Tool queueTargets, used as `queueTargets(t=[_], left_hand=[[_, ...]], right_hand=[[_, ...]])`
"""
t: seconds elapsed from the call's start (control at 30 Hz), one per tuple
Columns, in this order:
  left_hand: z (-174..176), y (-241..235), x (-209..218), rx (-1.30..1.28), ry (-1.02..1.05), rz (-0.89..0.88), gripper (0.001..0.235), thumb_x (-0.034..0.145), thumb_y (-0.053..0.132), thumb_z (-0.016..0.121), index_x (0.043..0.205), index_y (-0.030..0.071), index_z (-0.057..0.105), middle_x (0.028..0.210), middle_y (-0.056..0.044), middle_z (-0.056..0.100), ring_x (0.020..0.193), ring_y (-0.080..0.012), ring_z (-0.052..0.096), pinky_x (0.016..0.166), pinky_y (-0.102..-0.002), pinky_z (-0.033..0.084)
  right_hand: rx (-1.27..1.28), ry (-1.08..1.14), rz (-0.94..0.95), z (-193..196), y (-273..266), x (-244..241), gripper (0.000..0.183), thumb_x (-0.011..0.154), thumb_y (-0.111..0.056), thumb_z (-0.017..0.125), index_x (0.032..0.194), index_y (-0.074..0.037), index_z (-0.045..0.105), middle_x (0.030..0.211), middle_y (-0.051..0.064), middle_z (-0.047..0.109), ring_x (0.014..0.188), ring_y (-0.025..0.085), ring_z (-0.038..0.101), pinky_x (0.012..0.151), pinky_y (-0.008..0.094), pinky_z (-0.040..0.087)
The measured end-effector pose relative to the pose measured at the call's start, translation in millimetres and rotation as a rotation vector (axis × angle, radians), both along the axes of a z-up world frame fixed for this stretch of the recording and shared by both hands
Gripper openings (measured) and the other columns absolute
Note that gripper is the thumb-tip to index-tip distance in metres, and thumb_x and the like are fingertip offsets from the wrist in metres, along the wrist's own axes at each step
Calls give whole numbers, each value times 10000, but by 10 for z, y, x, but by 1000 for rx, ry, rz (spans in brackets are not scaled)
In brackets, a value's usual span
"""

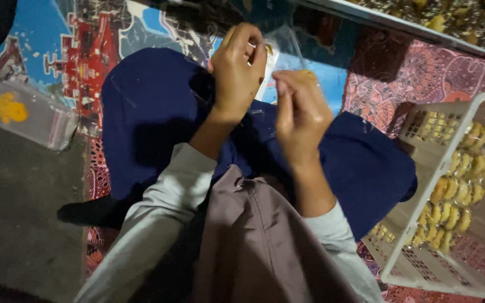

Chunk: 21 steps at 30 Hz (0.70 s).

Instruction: The person sits on the floor and repeatedly picks donuts from metal trays, places them into clear plastic bags, and sets the filled bags into a white plastic crate. The process is repeated for multiple donuts throughout the clip.

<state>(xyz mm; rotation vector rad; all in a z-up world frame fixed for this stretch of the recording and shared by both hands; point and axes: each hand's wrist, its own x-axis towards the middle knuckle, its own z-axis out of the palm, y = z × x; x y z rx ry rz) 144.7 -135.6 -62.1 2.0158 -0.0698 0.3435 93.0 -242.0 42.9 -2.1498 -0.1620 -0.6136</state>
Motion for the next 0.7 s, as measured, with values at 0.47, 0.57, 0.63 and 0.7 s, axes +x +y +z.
queueTargets(t=[0.47, 0.57, 0.63, 0.7], left_hand=[[-32, -280, 537, -1426, 205, -306, 225, 1030, 12, 692, 1193, 116, 578, 1172, -63, 653, 1080, -233, 616, 885, -408, 568], [-102, -248, 826, -1510, 190, -345, 106, 1043, 62, 691, 1111, 103, 620, 1124, -73, 667, 1045, -230, 646, 902, -427, 582], [-121, -267, 931, -1614, 243, -347, 96, 1025, 125, 684, 1101, 104, 630, 1099, -74, 674, 1043, -248, 674, 931, -450, 604], [-130, -287, 990, -1765, 315, -356, 145, 1026, 180, 686, 1099, 67, 632, 1064, -91, 676, 1035, -264, 680, 956, -463, 610]], right_hand=[[313, 258, 276, -437, -920, 530, 182, 1060, -184, 742, 1088, -5, 764, 1062, 168, 764, 895, 257, 723, 826, 399, 591], [-140, 30, -17, -564, -1752, 1275, 144, 1069, -165, 728, 1097, -26, 755, 1056, 165, 784, 928, 226, 782, 838, 391, 646], [-529, 132, -143, -814, -2348, 1718, 396, 932, -346, 900, 1099, -27, 735, 964, 187, 769, 824, 326, 734, 683, 444, 577], [-687, 283, -206, -1015, -2742, 1979, 529, 847, -415, 974, 1117, -36, 721, 1007, 203, 751, 873, 381, 707, 727, 484, 556]])
